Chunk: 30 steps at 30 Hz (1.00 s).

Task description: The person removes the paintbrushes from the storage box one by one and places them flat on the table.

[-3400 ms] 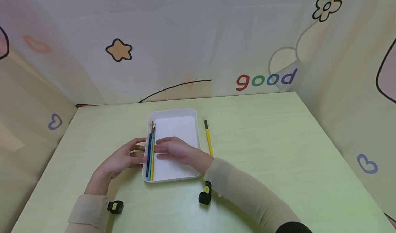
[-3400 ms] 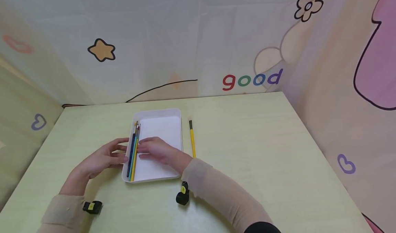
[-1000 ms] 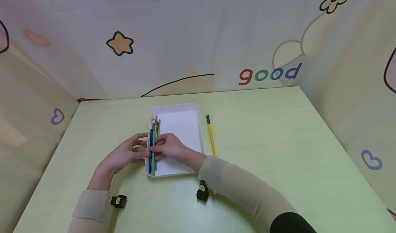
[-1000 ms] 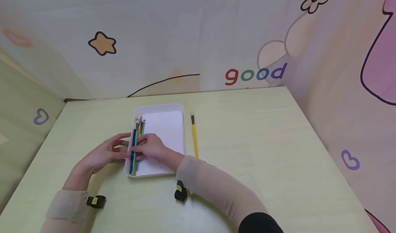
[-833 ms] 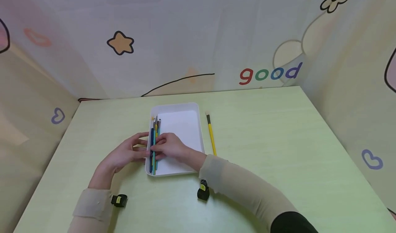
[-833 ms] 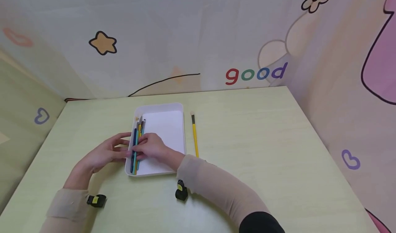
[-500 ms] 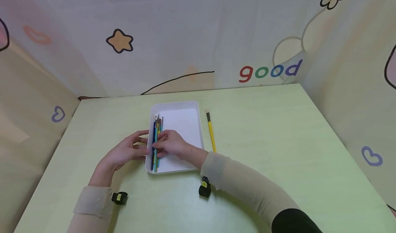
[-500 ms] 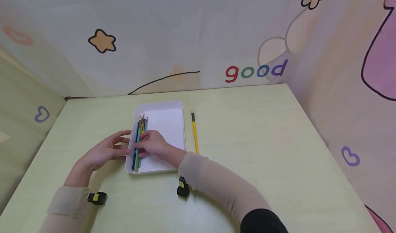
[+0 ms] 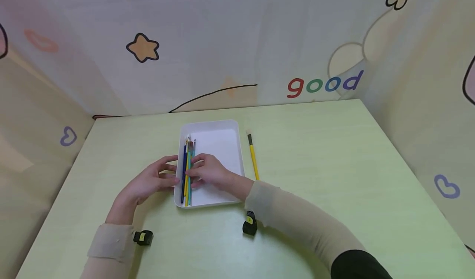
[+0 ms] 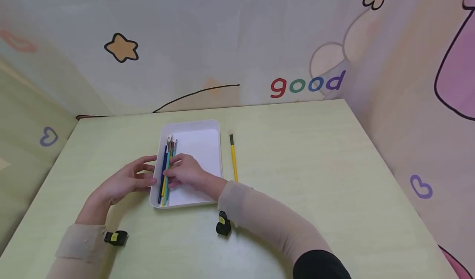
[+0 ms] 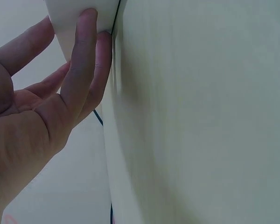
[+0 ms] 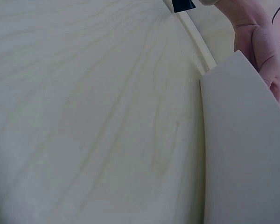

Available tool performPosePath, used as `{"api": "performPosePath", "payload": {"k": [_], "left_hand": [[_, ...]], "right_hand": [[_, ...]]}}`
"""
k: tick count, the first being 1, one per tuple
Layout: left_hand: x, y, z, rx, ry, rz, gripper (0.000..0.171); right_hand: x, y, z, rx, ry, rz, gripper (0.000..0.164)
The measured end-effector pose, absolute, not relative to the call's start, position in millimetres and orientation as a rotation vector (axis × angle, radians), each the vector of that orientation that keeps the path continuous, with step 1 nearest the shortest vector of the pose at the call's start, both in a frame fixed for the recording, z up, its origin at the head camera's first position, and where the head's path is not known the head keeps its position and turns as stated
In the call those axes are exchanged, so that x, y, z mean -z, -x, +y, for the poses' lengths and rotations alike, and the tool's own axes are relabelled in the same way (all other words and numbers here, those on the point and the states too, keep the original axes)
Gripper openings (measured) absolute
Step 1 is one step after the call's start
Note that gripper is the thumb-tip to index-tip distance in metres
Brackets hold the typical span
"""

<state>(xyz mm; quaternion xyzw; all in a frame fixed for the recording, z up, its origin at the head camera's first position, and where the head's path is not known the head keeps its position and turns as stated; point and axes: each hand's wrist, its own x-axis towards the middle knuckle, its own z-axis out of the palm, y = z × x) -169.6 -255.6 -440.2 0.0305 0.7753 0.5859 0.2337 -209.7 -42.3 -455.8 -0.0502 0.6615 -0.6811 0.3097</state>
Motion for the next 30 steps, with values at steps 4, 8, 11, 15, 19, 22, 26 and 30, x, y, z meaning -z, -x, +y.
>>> {"api": "performPosePath", "payload": {"k": [4,8,11,15,19,22,26,30], "left_hand": [[439,171,-255,-1.597,-0.085,2.144,0.077],[439,171,-252,-1.593,-0.089,2.143,0.078],[438,171,-251,-1.591,-0.083,2.147,0.077],[436,170,-250,-1.593,-0.068,2.152,0.077],[437,169,-250,-1.602,-0.053,2.139,0.078],[438,167,-250,-1.603,-0.047,2.136,0.079],[440,167,-251,-1.605,-0.038,2.148,0.078],[441,169,-252,-1.609,-0.036,2.159,0.077]], "right_hand": [[451,212,-35,1.786,0.118,1.735,0.036],[446,213,-27,1.772,0.093,1.698,0.037],[440,212,-22,1.774,0.095,1.67,0.039],[434,211,-15,1.781,0.112,1.668,0.041],[431,210,-6,1.77,0.117,1.68,0.042],[430,209,2,1.757,0.132,1.687,0.041],[428,207,13,1.754,0.165,1.698,0.041],[423,208,25,1.764,0.179,1.713,0.043]]}}
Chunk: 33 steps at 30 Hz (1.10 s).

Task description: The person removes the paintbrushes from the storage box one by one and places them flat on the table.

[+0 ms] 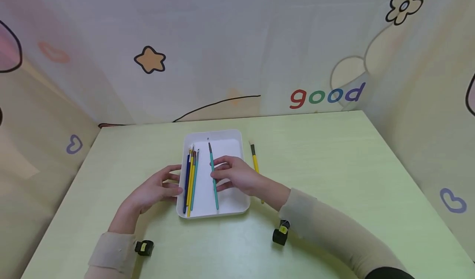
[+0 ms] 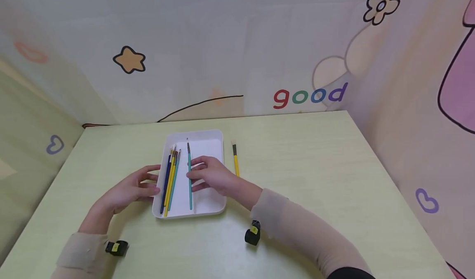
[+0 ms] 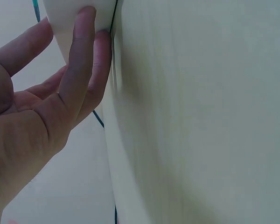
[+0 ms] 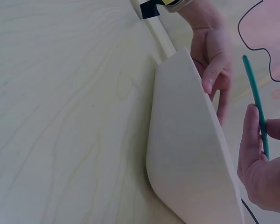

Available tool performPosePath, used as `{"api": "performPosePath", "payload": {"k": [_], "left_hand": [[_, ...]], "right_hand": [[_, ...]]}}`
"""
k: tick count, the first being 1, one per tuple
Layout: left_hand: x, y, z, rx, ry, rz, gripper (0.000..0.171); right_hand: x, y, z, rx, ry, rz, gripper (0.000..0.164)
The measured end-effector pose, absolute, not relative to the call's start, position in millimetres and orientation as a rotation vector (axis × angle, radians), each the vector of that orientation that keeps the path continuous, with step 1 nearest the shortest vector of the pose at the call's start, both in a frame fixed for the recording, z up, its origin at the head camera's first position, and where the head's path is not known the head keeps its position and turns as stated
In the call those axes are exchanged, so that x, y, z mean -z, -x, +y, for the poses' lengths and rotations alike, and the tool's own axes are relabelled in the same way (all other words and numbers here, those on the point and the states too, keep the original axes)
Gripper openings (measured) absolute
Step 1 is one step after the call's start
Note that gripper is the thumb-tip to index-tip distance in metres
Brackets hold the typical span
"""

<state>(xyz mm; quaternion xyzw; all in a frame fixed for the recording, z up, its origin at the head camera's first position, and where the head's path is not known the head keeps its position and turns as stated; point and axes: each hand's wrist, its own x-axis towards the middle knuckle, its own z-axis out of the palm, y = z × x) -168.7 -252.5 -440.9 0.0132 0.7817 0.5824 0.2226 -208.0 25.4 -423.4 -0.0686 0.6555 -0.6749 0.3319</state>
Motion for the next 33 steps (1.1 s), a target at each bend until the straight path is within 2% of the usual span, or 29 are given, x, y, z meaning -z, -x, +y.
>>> {"api": "performPosePath", "payload": {"k": [20,33], "left_hand": [[442,168,-253,-1.617,-0.052,2.169,0.077],[444,168,-255,-1.61,-0.046,2.17,0.077]], "right_hand": [[403,210,98,1.855,0.196,1.787,0.051],[415,218,131,1.834,0.132,1.855,0.052]]}}
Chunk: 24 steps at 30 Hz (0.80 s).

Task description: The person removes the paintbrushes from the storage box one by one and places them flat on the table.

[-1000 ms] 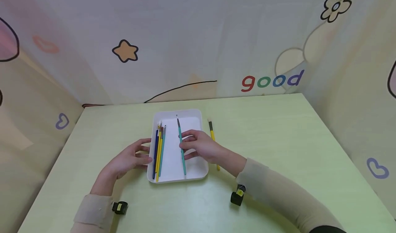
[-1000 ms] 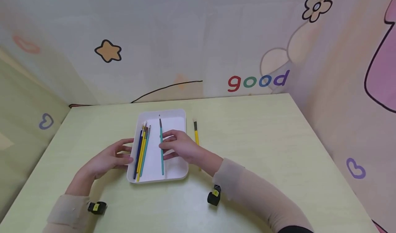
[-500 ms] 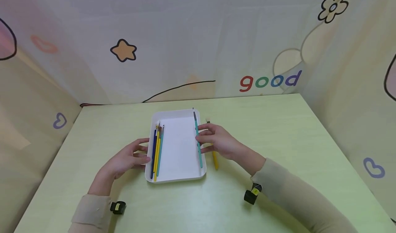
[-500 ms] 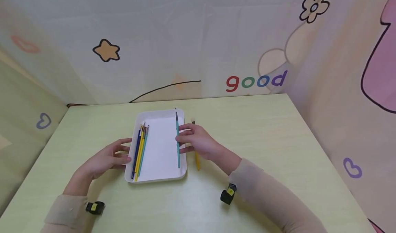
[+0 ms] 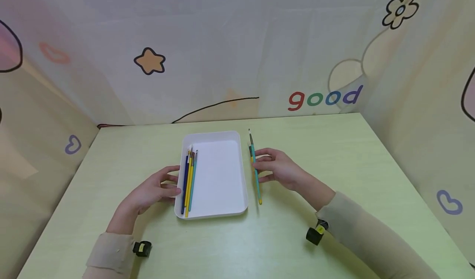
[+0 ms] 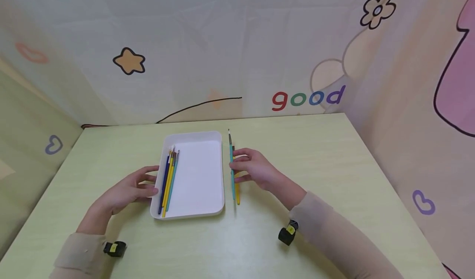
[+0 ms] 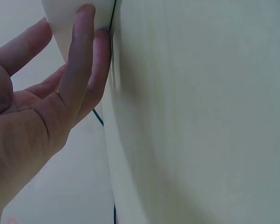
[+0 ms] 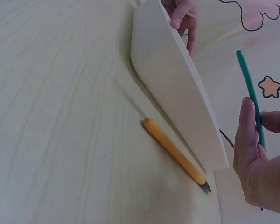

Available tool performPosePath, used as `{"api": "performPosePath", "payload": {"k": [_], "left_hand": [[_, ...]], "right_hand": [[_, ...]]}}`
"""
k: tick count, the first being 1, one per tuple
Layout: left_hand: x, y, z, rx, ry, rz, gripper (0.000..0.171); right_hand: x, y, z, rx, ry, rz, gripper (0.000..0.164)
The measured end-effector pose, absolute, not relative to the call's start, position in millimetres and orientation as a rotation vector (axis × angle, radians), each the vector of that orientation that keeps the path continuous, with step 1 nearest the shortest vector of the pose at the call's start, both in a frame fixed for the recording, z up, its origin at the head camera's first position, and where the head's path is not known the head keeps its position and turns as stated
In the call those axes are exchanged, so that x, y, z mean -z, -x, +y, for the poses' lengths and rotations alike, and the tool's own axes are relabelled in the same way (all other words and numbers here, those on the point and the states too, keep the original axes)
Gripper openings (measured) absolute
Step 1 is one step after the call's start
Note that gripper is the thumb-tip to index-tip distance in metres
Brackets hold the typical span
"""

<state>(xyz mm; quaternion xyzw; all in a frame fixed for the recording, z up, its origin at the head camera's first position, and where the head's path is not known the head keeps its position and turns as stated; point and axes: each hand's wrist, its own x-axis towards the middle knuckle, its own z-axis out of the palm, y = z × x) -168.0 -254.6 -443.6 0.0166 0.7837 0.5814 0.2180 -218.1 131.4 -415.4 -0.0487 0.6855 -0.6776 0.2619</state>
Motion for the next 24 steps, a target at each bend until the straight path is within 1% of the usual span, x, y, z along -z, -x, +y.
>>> {"api": "performPosePath", "payload": {"k": [13,24], "left_hand": [[444,169,-252,-1.612,-0.05,2.169,0.077],[443,169,-254,-1.609,-0.041,2.172,0.077]], "right_hand": [[439,225,154,1.74,0.035,1.954,0.048],[452,230,157,1.709,-0.01,2.063,0.047]]}}
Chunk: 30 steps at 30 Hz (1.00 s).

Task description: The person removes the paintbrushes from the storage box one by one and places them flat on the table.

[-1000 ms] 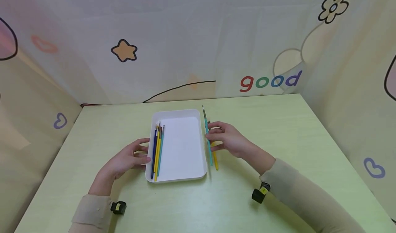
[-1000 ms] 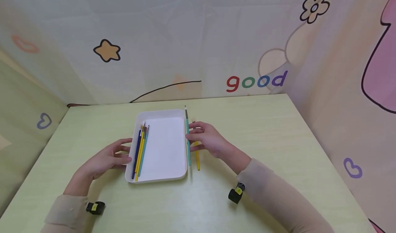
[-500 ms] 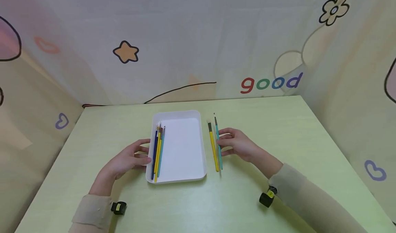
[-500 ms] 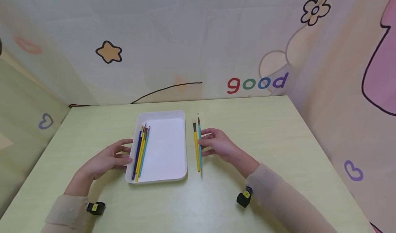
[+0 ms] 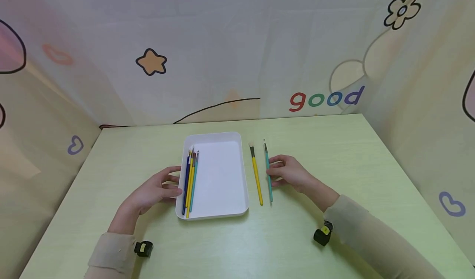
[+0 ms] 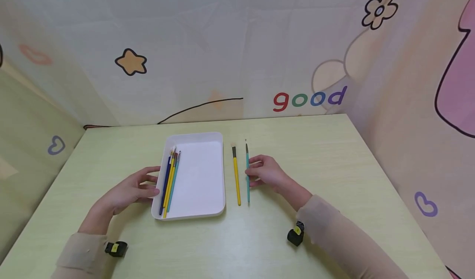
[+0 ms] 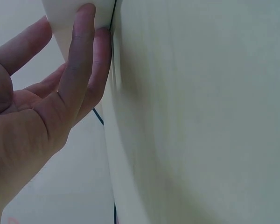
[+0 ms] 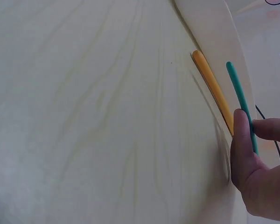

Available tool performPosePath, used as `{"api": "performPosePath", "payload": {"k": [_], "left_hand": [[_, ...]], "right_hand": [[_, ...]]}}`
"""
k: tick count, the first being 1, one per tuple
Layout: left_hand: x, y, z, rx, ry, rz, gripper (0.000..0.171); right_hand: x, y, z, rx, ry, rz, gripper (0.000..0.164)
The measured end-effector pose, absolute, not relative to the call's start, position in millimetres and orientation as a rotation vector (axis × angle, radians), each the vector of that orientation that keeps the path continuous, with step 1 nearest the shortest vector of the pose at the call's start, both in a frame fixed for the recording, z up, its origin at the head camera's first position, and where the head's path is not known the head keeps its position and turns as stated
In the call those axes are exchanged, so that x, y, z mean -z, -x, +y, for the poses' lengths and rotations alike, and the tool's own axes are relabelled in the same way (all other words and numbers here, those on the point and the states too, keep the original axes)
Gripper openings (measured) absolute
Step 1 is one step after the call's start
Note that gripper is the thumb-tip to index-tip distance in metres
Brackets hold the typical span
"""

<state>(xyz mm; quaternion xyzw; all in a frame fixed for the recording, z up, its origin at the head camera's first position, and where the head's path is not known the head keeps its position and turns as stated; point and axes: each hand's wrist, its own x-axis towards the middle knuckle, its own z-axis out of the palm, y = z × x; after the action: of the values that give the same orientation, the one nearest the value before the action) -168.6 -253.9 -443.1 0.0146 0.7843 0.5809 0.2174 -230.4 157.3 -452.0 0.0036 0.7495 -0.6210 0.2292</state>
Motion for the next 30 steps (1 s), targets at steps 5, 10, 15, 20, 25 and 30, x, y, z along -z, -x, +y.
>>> {"api": "performPosePath", "payload": {"k": [5,10,15,20,25,30], "left_hand": [[441.6,168.5,-254.0,-1.617,-0.051,2.162,0.076],[441.0,168.6,-254.1,-1.618,-0.051,2.16,0.076],[442.0,169.7,-254.2,-1.621,-0.049,2.16,0.077],[442.0,170.0,-254.2,-1.62,-0.05,2.163,0.076],[442.6,169.8,-254.4,-1.622,-0.049,2.157,0.075],[443.7,169.3,-254.7,-1.621,-0.043,2.164,0.076]], "right_hand": [[454.1,230.4,156.3,1.659,-0.003,2.14,0.044],[453.7,229.6,154.3,1.61,0.022,2.226,0.041],[453.5,230.6,151.7,1.578,0.002,2.282,0.039],[454.2,231.6,150.9,1.536,-0.008,2.328,0.037],[454.6,231.9,150.3,1.475,0.0,2.388,0.033],[454.9,232.0,148.2,1.399,0.021,2.456,0.032]]}}
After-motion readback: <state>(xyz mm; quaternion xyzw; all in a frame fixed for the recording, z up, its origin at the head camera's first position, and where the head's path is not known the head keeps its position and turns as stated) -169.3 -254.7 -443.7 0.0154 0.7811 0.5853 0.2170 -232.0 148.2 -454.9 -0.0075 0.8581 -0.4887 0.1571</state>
